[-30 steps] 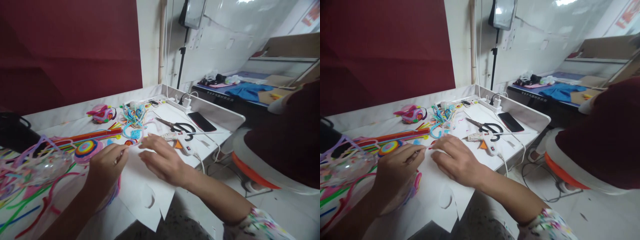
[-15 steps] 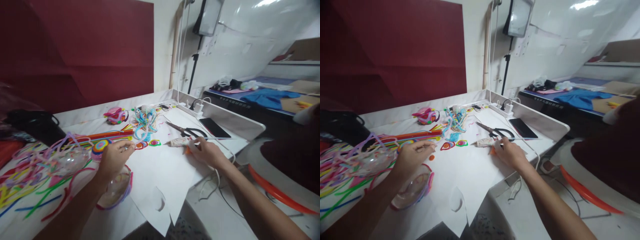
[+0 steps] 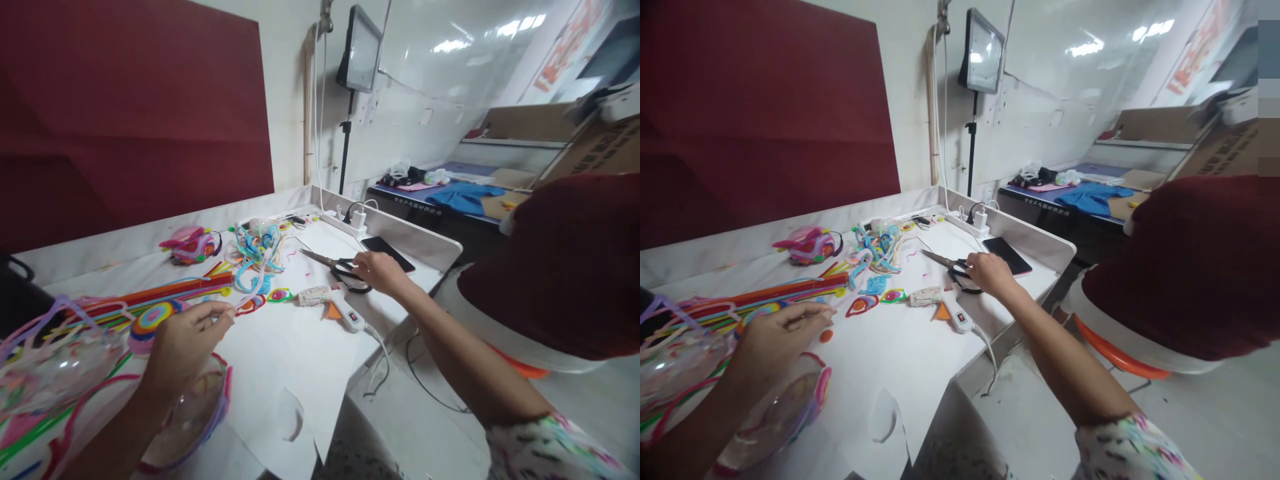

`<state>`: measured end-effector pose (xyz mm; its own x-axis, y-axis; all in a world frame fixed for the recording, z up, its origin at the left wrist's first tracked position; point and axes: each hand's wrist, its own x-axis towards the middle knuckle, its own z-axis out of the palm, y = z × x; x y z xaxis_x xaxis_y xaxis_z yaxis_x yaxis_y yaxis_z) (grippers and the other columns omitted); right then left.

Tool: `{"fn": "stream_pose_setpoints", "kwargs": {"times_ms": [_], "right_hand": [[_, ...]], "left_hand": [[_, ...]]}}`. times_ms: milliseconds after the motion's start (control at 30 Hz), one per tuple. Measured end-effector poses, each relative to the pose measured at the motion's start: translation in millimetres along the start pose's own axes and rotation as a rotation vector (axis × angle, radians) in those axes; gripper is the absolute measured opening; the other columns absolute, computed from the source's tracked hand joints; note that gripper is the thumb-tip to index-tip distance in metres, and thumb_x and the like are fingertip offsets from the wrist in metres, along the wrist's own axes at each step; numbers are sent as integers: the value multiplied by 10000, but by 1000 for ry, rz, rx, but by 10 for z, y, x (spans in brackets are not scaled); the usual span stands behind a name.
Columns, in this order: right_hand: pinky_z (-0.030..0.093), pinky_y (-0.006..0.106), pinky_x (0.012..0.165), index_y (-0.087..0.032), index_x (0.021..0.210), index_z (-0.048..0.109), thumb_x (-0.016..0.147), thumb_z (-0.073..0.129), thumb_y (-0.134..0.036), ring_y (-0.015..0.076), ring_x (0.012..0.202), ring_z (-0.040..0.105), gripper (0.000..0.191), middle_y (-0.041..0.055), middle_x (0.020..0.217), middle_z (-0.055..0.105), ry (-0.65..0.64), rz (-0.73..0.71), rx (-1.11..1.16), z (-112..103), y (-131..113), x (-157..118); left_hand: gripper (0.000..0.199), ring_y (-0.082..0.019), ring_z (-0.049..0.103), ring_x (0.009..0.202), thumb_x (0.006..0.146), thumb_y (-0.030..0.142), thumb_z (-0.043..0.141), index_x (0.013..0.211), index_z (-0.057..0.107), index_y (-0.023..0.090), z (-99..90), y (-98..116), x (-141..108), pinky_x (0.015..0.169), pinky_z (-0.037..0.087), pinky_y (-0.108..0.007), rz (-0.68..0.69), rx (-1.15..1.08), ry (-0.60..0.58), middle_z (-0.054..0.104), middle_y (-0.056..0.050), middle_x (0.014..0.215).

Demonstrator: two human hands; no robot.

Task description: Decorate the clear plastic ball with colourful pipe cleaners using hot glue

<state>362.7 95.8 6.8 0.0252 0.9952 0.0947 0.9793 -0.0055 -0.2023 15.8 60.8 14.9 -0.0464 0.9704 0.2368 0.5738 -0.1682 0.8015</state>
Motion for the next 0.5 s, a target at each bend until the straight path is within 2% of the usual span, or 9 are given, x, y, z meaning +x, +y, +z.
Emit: {"fn": "stream_pose_setpoints", "kwargs": {"times_ms": [100, 200, 267, 333, 400, 500], "right_hand": [[484, 334, 790, -142, 1058, 650, 848, 654, -223, 239, 954, 640, 226, 112, 1015, 684, -122, -27, -71, 18, 121, 300], [526, 394, 826, -151, 1146, 598, 909, 610, -332, 202, 953, 628, 299, 79, 1103, 635, -205, -54, -106, 119, 170, 486], [538, 393, 802, -157, 1182, 570, 928, 581, -341, 189, 923, 628, 314, 70, 1112, 620, -221, -61, -105, 182, 172, 533], [524, 356, 774, -145, 1193, 547, 878, 634, -264, 195, 895, 625, 348, 83, 1080, 622, -199, -65, -91, 220, 172, 542], [488, 315, 753, -127, 1207, 514, 777, 676, -150, 222, 903, 616, 460, 130, 1096, 606, -126, -56, -65, 230, 177, 541], [451, 301, 711, -111, 1241, 453, 728, 649, -127, 253, 895, 600, 550, 171, 1103, 576, 21, 3, -15, 190, 189, 555]], "left_hand": [[120, -200, 662, 579, 681, 323, 626, 687, 708, 235, -2, 24, -5, 492, 484, -253, 30, 10, 0, 706, -1, 624], [120, -199, 651, 563, 685, 321, 622, 686, 706, 234, 1, 59, -26, 501, 485, -262, 47, 13, -12, 707, 0, 613], [140, -200, 647, 561, 694, 334, 620, 708, 710, 227, 2, 83, -41, 501, 480, -265, 45, 37, -17, 709, -5, 615], [162, -200, 647, 565, 705, 340, 612, 732, 714, 218, 3, 102, -47, 497, 468, -264, 30, 61, -11, 706, -10, 613], [168, -191, 640, 555, 707, 327, 602, 733, 718, 208, 4, 109, -41, 499, 459, -261, 12, 72, -8, 706, -15, 628], [210, -166, 600, 494, 718, 349, 591, 744, 724, 187, 6, 89, -15, 485, 437, -259, -7, 84, -6, 689, -17, 619]]}}
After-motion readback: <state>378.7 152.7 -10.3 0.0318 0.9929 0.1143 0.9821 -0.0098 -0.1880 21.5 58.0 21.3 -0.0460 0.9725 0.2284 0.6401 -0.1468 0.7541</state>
